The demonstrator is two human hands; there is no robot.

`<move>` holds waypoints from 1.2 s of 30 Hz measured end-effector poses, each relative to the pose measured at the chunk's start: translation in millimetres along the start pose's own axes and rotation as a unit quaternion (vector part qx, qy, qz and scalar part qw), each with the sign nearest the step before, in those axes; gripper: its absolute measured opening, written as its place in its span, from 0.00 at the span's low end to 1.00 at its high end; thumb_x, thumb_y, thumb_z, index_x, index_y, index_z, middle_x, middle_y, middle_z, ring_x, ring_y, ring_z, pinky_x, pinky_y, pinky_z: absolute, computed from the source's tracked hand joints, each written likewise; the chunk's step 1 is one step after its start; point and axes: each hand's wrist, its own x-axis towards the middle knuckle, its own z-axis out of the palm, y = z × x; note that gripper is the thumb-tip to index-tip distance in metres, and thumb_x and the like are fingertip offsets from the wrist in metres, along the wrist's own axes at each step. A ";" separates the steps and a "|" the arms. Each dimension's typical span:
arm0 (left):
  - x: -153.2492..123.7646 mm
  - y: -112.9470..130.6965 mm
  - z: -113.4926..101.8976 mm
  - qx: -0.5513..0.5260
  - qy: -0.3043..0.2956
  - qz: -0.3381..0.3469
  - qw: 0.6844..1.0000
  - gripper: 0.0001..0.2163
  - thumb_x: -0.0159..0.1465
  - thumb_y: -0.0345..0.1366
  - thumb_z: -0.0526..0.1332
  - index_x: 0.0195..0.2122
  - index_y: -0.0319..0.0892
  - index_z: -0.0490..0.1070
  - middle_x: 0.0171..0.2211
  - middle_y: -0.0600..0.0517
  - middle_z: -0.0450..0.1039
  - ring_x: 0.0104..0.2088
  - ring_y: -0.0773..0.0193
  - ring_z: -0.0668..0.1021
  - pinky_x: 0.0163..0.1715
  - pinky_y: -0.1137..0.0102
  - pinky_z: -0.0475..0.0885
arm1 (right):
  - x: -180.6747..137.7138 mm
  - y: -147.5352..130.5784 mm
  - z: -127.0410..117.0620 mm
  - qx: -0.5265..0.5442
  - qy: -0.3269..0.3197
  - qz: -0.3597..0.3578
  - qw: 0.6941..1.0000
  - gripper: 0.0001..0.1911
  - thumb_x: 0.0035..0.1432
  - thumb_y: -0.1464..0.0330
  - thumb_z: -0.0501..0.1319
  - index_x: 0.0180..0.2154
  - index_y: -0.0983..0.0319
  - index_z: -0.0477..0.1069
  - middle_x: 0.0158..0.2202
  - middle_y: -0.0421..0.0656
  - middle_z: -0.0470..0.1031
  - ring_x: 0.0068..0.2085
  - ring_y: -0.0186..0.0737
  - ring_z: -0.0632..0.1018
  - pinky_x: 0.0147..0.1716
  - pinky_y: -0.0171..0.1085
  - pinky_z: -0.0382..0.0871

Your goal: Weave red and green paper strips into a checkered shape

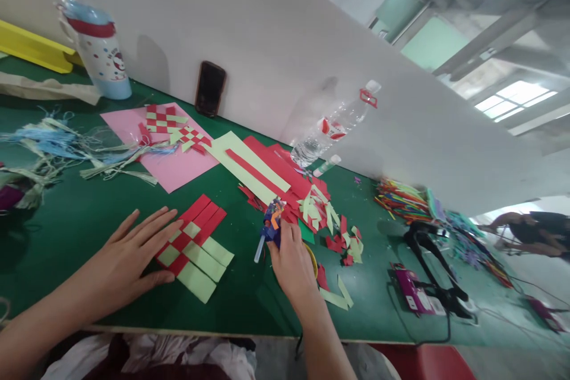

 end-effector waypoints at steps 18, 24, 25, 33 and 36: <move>74.2 17.3 -15.3 -0.154 -0.308 0.036 0.938 0.46 0.55 0.50 0.73 0.73 0.54 0.55 0.75 0.48 0.51 0.75 0.46 0.54 0.72 0.42 0.33 | -40.3 -41.8 47.4 0.022 0.018 -0.323 0.946 0.23 0.72 0.67 0.57 0.64 0.68 0.68 0.62 0.53 0.76 0.66 0.56 0.72 0.62 0.53 0.73; 73.7 12.0 -10.5 -0.151 -0.325 0.026 0.933 0.49 0.54 0.55 0.73 0.73 0.52 0.54 0.74 0.48 0.54 0.76 0.46 0.50 0.73 0.44 0.37 | -48.9 -32.6 63.2 0.015 -0.026 -0.324 0.946 0.29 0.71 0.65 0.59 0.68 0.69 0.62 0.69 0.52 0.68 0.71 0.57 0.65 0.68 0.57 0.65; 72.6 11.2 -8.2 -0.149 -0.321 0.030 0.935 0.49 0.53 0.55 0.73 0.73 0.52 0.53 0.74 0.48 0.54 0.76 0.46 0.51 0.73 0.44 0.37 | -50.0 -30.7 63.2 0.019 -0.025 -0.324 0.945 0.29 0.71 0.65 0.59 0.68 0.68 0.62 0.69 0.52 0.68 0.71 0.57 0.65 0.68 0.57 0.65; 37.5 -13.0 10.9 -0.109 -0.140 0.028 0.984 0.39 0.65 0.62 0.59 0.74 0.59 0.50 0.74 0.51 0.59 0.74 0.46 0.58 0.72 0.45 0.45 | -50.3 -29.1 46.2 0.062 -0.034 -0.325 0.943 0.26 0.71 0.65 0.60 0.65 0.70 0.65 0.68 0.56 0.69 0.70 0.59 0.66 0.66 0.57 0.69; 26.6 -21.6 10.0 -0.069 -0.062 -0.104 0.990 0.26 0.72 0.51 0.51 0.69 0.49 0.65 0.66 0.45 0.71 0.66 0.44 0.70 0.65 0.49 0.63 | -39.2 -31.8 28.8 0.103 0.000 -0.332 0.938 0.22 0.71 0.71 0.55 0.63 0.71 0.67 0.65 0.59 0.71 0.70 0.56 0.67 0.65 0.54 0.71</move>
